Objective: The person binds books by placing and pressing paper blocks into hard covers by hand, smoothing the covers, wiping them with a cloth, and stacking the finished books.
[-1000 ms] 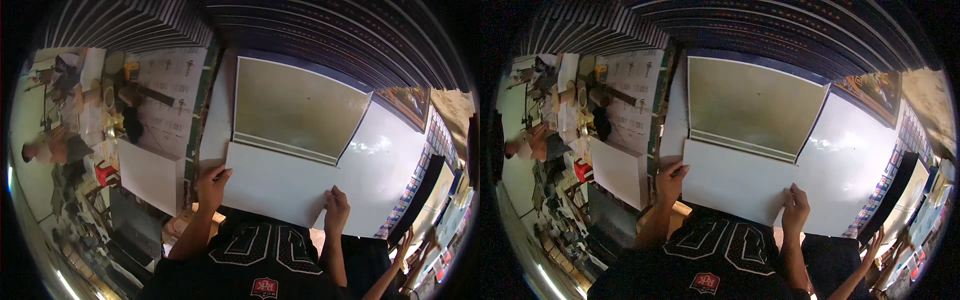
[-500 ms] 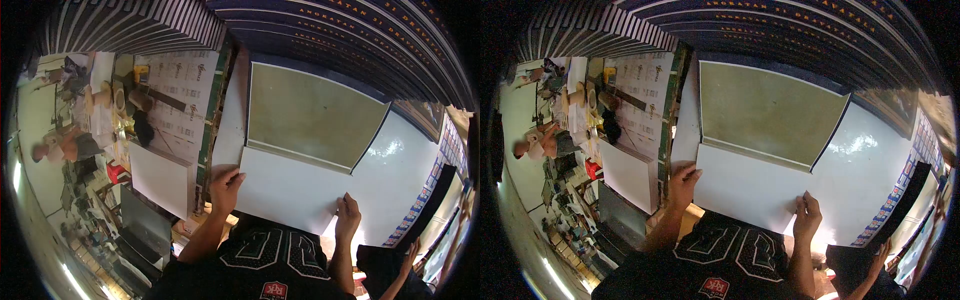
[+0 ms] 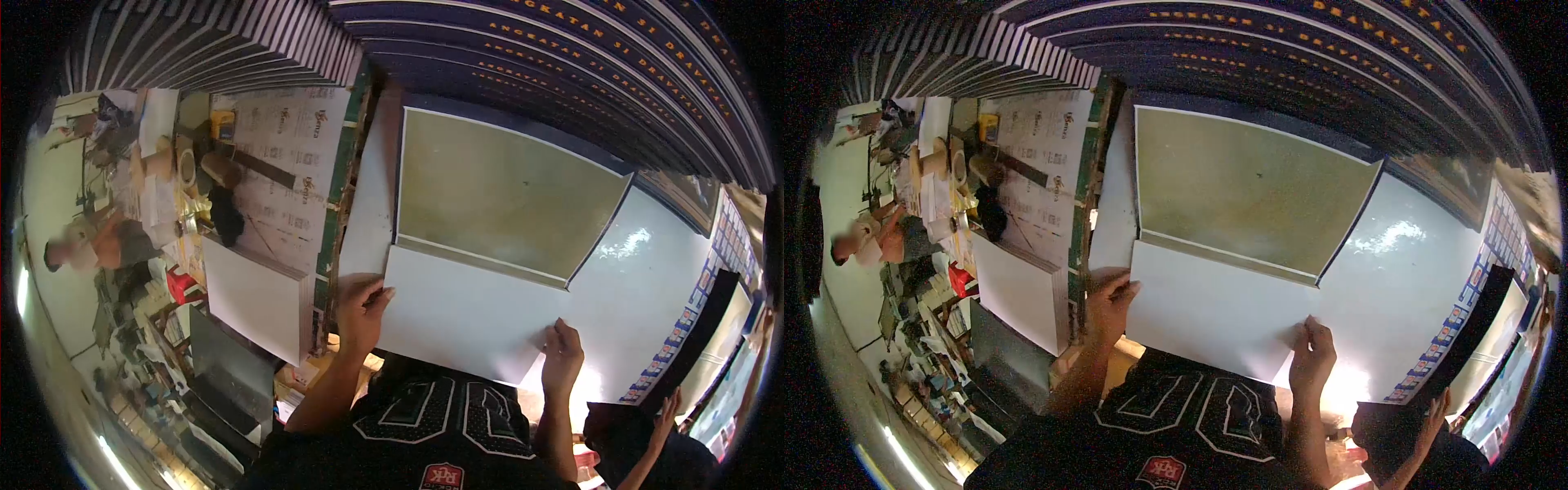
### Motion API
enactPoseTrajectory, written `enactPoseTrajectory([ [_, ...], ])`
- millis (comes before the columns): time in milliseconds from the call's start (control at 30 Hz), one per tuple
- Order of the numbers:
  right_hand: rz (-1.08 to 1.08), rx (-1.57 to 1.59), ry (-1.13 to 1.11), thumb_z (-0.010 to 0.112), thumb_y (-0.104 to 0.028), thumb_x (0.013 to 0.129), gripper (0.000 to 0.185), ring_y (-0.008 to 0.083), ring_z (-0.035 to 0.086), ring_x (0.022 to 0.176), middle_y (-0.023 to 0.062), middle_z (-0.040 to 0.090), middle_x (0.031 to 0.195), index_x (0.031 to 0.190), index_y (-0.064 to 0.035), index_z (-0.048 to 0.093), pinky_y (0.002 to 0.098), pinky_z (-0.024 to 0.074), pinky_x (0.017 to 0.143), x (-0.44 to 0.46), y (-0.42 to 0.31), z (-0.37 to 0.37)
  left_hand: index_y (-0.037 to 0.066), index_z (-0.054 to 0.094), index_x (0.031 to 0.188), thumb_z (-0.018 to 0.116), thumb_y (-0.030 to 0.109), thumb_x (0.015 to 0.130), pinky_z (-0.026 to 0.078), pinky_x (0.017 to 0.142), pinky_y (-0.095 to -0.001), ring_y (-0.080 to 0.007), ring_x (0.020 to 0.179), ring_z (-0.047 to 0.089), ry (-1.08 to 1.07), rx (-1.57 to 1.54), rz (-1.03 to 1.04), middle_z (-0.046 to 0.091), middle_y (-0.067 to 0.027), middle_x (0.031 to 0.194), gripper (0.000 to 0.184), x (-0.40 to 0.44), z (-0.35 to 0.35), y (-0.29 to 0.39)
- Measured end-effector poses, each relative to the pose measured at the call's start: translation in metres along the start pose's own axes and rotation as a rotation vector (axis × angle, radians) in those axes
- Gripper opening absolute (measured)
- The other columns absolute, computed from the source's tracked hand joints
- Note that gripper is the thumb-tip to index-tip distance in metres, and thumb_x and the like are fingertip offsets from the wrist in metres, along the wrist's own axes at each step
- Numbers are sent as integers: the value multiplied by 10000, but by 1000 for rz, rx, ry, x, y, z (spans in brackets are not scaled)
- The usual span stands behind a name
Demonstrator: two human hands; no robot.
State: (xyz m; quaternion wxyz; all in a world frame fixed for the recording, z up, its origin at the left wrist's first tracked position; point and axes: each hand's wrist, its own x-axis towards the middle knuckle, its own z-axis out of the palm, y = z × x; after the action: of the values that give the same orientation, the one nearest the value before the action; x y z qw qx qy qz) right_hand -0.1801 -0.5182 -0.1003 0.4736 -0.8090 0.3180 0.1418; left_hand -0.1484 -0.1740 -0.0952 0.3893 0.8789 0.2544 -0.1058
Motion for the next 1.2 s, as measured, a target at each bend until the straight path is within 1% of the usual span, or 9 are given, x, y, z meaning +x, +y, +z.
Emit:
enactPoseTrajectory([
  [133,5,56,2,590,-1,922,156,189,636,859,121,632,921,1060,65,620,306,534,760,-2,-21,-1,-3,690,1047,745,122,837,527,740,-310,-197,796,670,-31,-39,-73,691,-127,910,250,1,-2,5],
  [200,6,-28,-20,607,-81,921,244,155,619,786,101,642,900,1099,85,622,290,530,682,-2,-24,-3,-10,688,1045,751,124,832,528,743,-308,-195,793,672,-35,-10,-79,696,-128,897,259,2,-2,9],
  [400,34,-93,-27,629,-41,884,215,192,642,801,133,673,904,1066,71,652,313,527,739,0,-27,-8,-7,662,1112,760,137,832,531,754,-296,-179,815,681,43,-26,-121,717,-139,885,330,-1,-4,15],
  [700,101,-74,-66,650,-38,852,212,188,658,808,139,703,878,1029,77,667,307,522,770,3,-19,-12,22,576,1271,748,173,845,533,795,-308,-190,868,699,-68,-46,-78,723,-153,962,484,5,-15,-2],
  [767,122,83,-96,641,-50,865,229,180,650,804,131,689,877,1044,92,656,298,528,763,8,-10,-13,47,479,1381,747,206,851,520,858,-333,-199,928,690,-142,-35,-59,724,-151,985,614,8,-20,-5],
  [833,140,127,-103,634,-53,873,246,175,644,796,129,679,883,1062,103,643,291,532,753,6,-19,-12,53,467,1386,746,222,843,531,823,-335,-221,903,698,-151,-19,-69,726,-132,980,634,12,-27,3],
  [967,97,217,-131,627,-56,888,295,164,623,768,126,659,909,1122,123,607,272,538,715,9,-13,-12,46,420,1410,752,251,821,538,802,-349,-253,866,699,-71,71,180,731,-93,961,707,13,-28,-7],
  [1000,100,192,-116,628,-53,888,295,161,619,757,121,660,902,1126,119,608,272,537,709,9,-11,-12,41,440,1395,760,237,808,539,795,-352,-249,869,697,-118,-86,29,731,-93,950,696,11,-28,-5],
  [1200,90,219,-170,628,-92,907,224,132,604,728,36,635,865,1092,35,641,257,521,662,11,-15,-15,-7,528,1296,761,160,788,543,771,-349,-262,838,702,-157,-141,247,717,-147,911,583,21,-28,-19],
])
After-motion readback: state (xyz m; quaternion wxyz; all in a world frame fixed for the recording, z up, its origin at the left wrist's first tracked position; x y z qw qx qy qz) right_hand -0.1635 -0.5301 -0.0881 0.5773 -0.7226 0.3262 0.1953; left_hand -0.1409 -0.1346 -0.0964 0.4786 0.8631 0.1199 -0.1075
